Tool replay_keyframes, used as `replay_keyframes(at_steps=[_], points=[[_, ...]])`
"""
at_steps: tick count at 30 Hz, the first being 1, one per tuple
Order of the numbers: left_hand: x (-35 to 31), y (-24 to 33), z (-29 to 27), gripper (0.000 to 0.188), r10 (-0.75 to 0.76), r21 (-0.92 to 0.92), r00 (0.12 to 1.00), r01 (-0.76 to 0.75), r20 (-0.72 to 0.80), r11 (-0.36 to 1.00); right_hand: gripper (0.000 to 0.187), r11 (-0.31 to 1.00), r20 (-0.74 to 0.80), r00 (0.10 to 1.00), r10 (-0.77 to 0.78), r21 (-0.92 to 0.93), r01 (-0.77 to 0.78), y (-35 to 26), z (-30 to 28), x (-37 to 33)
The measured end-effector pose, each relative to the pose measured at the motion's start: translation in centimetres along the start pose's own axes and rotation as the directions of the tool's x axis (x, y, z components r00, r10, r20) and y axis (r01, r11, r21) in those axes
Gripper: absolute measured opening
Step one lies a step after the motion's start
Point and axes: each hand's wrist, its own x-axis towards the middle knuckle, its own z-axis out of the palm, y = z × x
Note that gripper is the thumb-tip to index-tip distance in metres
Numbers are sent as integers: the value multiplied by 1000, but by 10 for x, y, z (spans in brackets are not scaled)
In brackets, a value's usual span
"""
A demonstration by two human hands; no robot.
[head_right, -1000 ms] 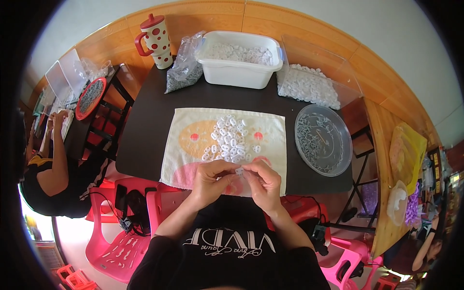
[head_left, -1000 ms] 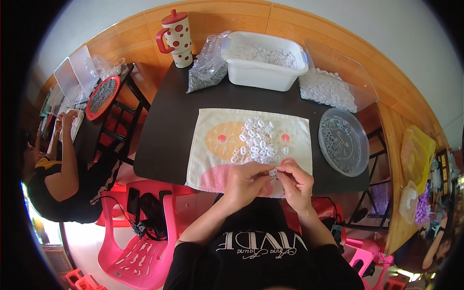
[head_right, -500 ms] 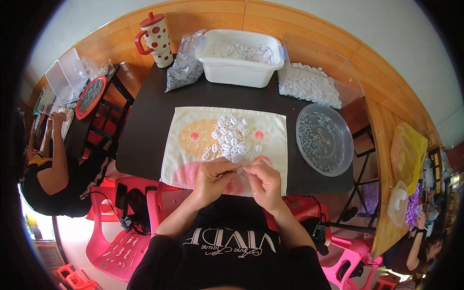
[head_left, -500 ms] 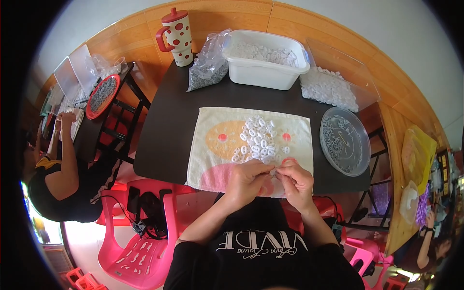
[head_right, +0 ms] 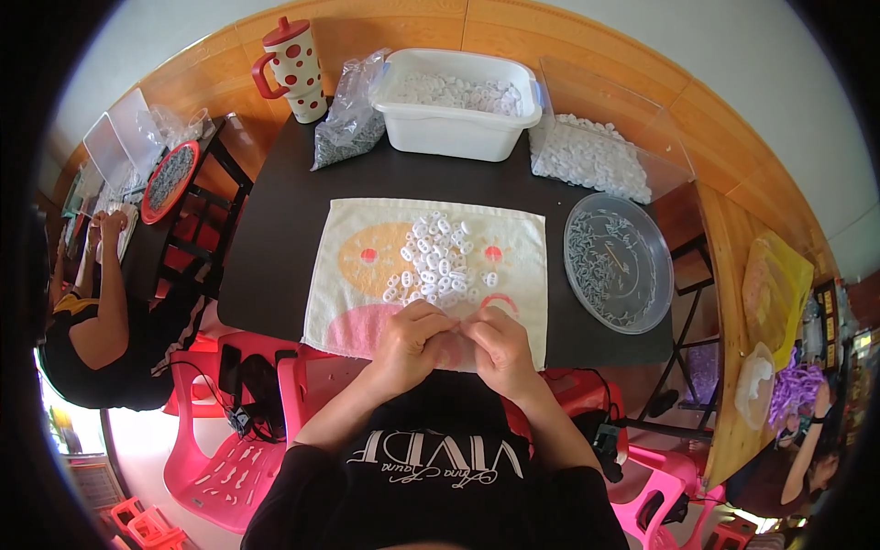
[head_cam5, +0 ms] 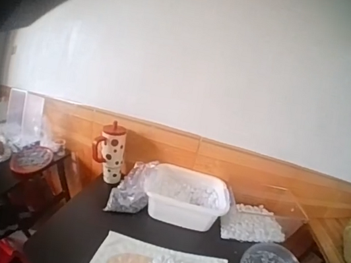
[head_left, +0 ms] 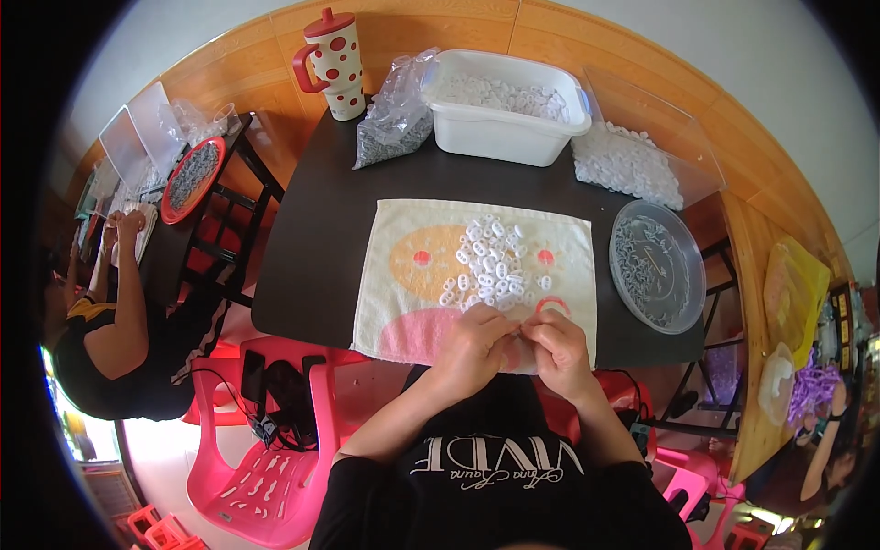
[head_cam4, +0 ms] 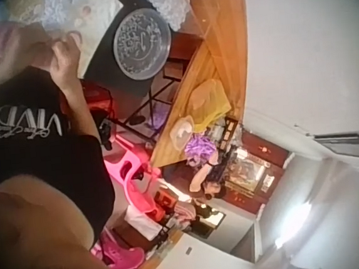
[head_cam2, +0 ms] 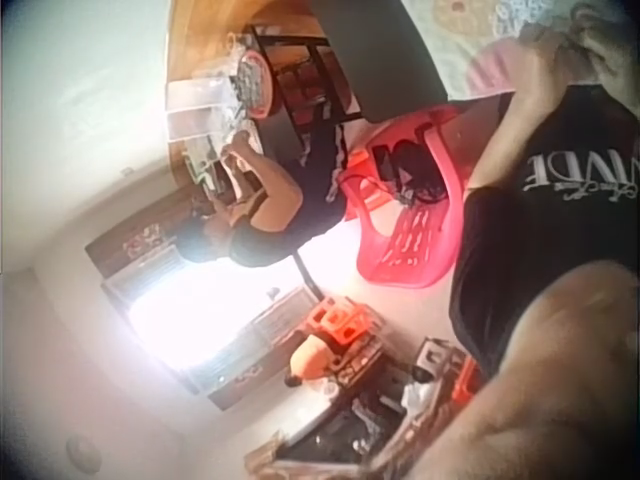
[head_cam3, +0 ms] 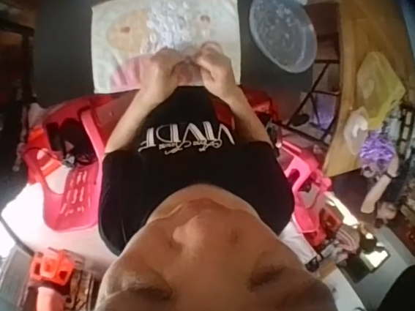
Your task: Assembling small white plastic components with tiny metal pins by hand at a workbench.
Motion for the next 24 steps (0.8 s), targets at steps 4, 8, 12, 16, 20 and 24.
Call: replay_keyframes(at_steps=[4,8,12,16,20,24], points=[[0,1,1,29,121,66,992,-122,20,990,21,994,13,998,-66,-86,67,0,-1,-2],[-3,2,5,34,222,76,975,-222,3,972,26,985,93,992,-90,-142,103,5,-1,-14],[-7,2,3,34,228,136,973,-229,18,964,24,968,63,987,-147,-195,156,-2,-1,-9],[-6,2,2,32,262,182,964,-265,40,947,33,962,141,975,-174,-188,199,-4,-5,-9],[-4,4,3,31,277,229,958,-287,77,930,36,955,196,963,-184,-196,222,-2,-7,-9],[-5,3,2,29,294,257,950,-313,108,915,36,947,204,957,-205,-206,247,-2,-8,-7]])
